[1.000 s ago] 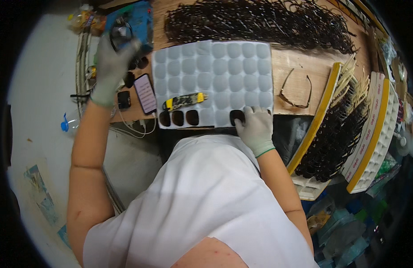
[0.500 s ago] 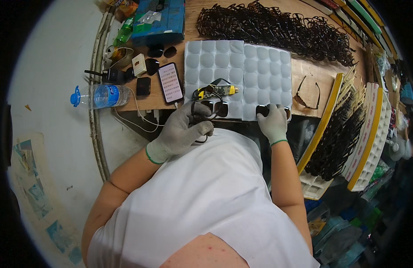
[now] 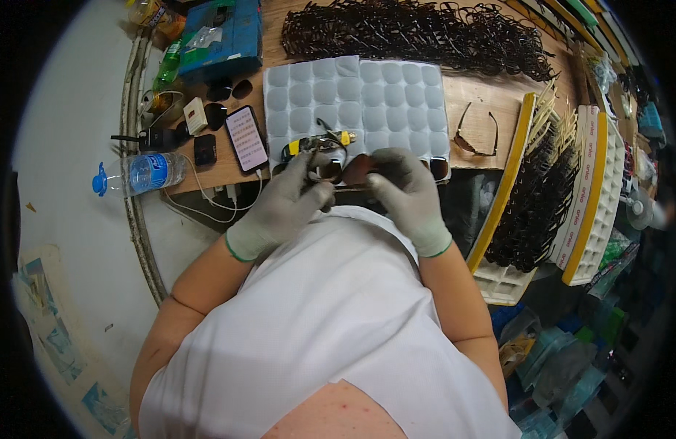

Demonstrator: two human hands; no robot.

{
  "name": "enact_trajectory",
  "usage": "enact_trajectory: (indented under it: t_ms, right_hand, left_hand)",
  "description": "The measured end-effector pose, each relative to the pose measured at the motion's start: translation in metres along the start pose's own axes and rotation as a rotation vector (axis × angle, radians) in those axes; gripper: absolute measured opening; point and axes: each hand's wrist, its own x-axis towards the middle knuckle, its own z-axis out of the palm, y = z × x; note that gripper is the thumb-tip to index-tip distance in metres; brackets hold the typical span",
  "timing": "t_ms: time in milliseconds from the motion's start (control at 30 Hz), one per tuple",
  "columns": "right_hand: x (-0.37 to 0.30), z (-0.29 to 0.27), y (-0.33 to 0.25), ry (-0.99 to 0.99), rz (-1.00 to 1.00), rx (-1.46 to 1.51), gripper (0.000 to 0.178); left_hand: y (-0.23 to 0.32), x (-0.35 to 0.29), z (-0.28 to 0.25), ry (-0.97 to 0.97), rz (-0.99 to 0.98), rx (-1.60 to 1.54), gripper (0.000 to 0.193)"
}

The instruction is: The person assembles sunglasses by hand, inserting lenses into frames and placing completed pairs into a tray. They repeatedly pick up frames and lenses, fit them together, and transfer finished units to a nearby container.

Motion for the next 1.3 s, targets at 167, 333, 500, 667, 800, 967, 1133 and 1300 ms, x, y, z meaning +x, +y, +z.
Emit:
enact_trajectory:
  t_ms: [167,333,500,667,800,967,1133,1300]
  right_hand:
    - [0.006,0.009,-0.033,-0.077,0.031,0.127,0.025]
    - [0.069,-0.008,0.015,-0.003,-0.190,-0.399,0.025]
    - [0.119,0.014,0.055,-0.348,-0.469,-1.312,0.026]
    - [0.131,0.022,0.068,-0.476,-0.387,-1.523,0.027]
    - [0.115,0.002,0.050,-0.385,-0.410,-1.416,0.029]
    - [0.103,-0.033,0.066,-0.180,-0.368,-1.390,0.031]
    - [0.080,-0.029,0.041,-0.140,-0.375,-1.250,0.029]
    - [0.019,-0.018,-0.020,-0.386,-0.121,-0.917,0.036]
  left_hand:
    - [0.023,0.016,0.023,0.017,0.096,0.168,0.028]
    - [0.013,0.006,0.023,0.315,-0.057,-0.023,0.027]
    - [-0.008,-0.023,0.022,0.467,-0.087,-0.146,0.022]
    - [-0.007,-0.038,0.024,0.502,-0.104,-0.262,0.027]
    - [-0.009,-0.042,0.021,0.518,-0.050,-0.278,0.020]
    - [-0.021,-0.046,0.007,0.472,-0.038,-0.236,0.019]
    - [-0.003,-0.049,-0.005,0.439,-0.018,-0.236,0.018]
    - [-0.001,-0.051,-0.023,0.279,0.064,-0.084,0.024]
